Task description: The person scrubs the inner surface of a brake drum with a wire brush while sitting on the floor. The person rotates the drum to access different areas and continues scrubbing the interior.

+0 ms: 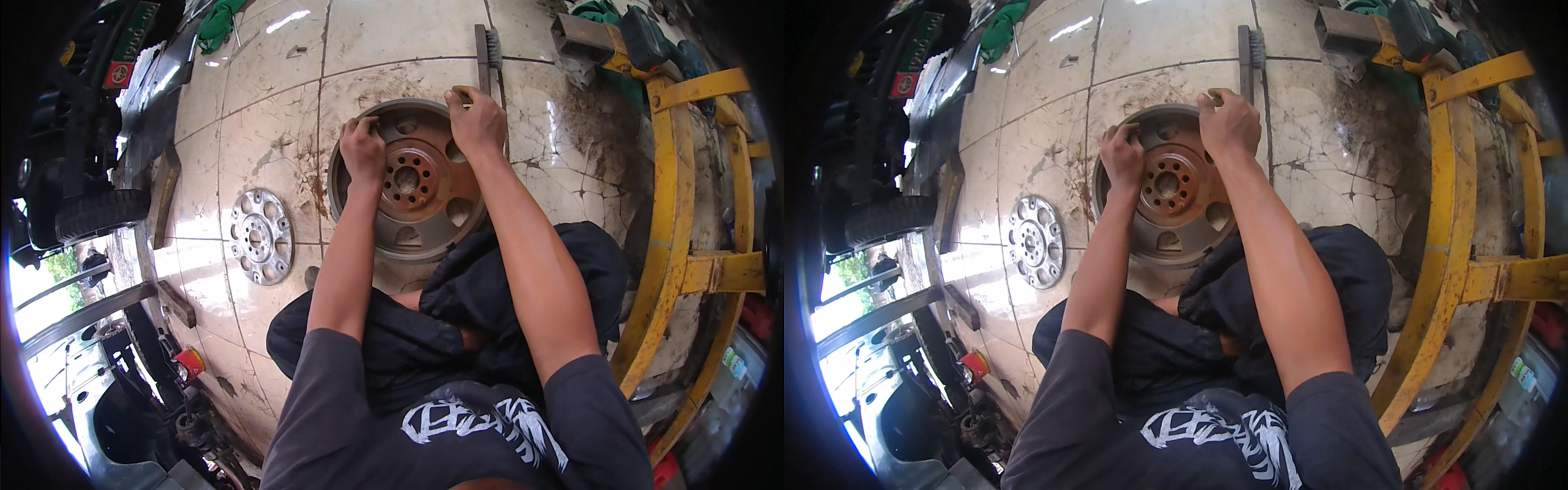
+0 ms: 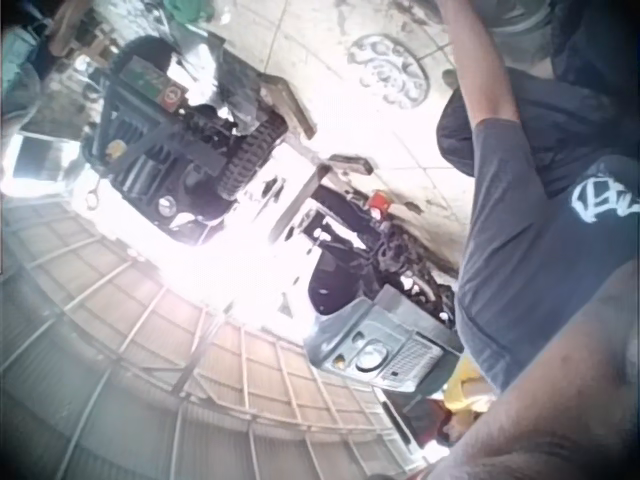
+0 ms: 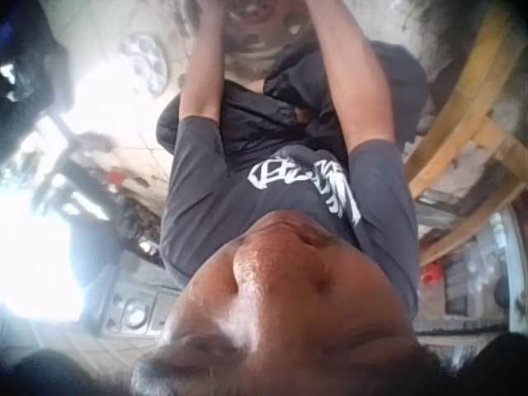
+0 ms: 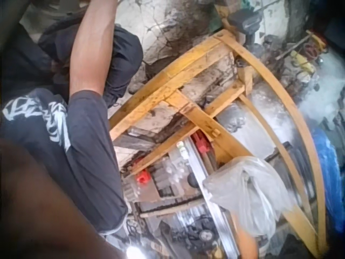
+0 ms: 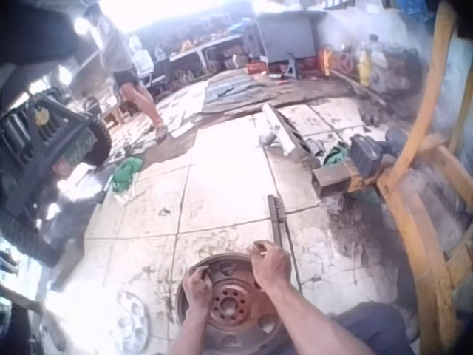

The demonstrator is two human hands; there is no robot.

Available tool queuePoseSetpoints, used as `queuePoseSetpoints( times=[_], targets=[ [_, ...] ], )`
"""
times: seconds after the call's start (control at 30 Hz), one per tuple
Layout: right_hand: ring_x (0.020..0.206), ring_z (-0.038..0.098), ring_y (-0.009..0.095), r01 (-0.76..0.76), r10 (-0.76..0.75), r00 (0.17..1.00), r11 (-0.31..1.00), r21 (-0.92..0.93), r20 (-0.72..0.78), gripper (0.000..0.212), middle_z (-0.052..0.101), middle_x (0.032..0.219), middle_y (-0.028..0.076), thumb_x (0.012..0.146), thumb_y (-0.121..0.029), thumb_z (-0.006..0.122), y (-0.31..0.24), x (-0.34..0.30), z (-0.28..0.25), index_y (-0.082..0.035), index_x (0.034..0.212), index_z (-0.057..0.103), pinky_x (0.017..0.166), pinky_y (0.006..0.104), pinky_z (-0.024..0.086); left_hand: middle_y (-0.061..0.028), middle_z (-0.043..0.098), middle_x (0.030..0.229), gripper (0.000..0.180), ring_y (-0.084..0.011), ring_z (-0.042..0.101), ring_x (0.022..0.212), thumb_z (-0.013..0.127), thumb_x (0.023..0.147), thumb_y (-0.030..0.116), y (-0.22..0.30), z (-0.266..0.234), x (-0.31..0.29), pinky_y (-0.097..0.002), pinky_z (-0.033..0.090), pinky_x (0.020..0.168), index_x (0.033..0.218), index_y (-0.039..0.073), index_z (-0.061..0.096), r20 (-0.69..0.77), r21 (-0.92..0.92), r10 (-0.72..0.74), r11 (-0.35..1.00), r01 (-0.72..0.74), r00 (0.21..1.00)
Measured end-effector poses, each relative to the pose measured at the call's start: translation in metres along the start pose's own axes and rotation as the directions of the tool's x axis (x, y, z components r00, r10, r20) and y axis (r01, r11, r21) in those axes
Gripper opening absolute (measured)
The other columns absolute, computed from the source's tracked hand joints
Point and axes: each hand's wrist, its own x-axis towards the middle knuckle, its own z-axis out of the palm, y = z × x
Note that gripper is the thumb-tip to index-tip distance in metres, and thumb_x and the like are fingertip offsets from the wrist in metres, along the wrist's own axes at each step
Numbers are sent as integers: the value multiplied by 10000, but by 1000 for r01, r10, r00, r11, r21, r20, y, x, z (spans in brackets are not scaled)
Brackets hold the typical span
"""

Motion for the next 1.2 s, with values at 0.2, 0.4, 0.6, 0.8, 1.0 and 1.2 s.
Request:
queuePoseSetpoints(
  times=[0.2, 0.4, 0.6, 0.8, 1.0, 1.2],
  targets=[
    [1171, 647, 386, 212, -244, 970, 871, -444, -17, 526, 717, 1207, 172, 1013, -537, 578, 51, -3, 14, -81, 1214, 746, 990, 493, 524, -145, 686, 962, 318, -361, 641, 974, 647, 763, -66, 3, -12, -12, -440, 541, 918, 1037, 44, 764, 162, -41, 112, 993, -106, 980],
    [1228, 613, 352, 215, -221, 975, 898, -385, 31, 640, 714, 1224, 163, 1019, -607, 516, 36, -10, 20, -39, 1194, 754, 1037, 511, 485, -157, 694, 945, 300, -365, 653, 954, 632, 770, -60, -11, -14, 1, -446, 544, 891, 1020, 42, 763, 79, 35, 90, 995, -93, 993],
    [1211, 612, 379, 194, -201, 979, 910, -365, 20, 665, 717, 1199, 178, 1001, -629, 530, 36, -7, 18, -26, 1169, 756, 1000, 489, 527, -133, 694, 931, 331, -340, 656, 947, 625, 765, -60, -12, -16, 2, -435, 548, 892, 1029, 69, 777, 147, -26, 161, 987, -159, 976],
    [1201, 614, 372, 194, -207, 978, 927, -320, -10, 647, 715, 1187, 181, 996, -613, 551, 45, -3, 20, -17, 1144, 756, 997, 495, 529, -126, 706, 946, 329, -336, 661, 974, 628, 761, -58, 6, -11, -5, -430, 552, 895, 1024, 68, 781, 191, -37, 167, 986, -163, 967],
    [1217, 605, 375, 187, -198, 980, 936, -299, -6, 652, 716, 1179, 181, 998, -613, 548, 37, -8, 20, -10, 1136, 754, 989, 501, 532, -112, 708, 935, 336, -321, 666, 942, 660, 740, -56, -3, -14, 9, -426, 560, 868, 1022, 78, 783, 143, 6, 186, 982, -188, 972],
    [1219, 605, 378, 182, -185, 983, 931, -315, 22, 654, 718, 1160, 186, 996, -613, 552, 28, -10, 19, -6, 1131, 755, 999, 491, 526, -100, 712, 934, 323, -320, 669, 938, 671, 740, -34, -15, -20, 11, -417, 560, 865, 1014, 91, 791, 164, -17, 192, 981, -192, 968]
  ],
)
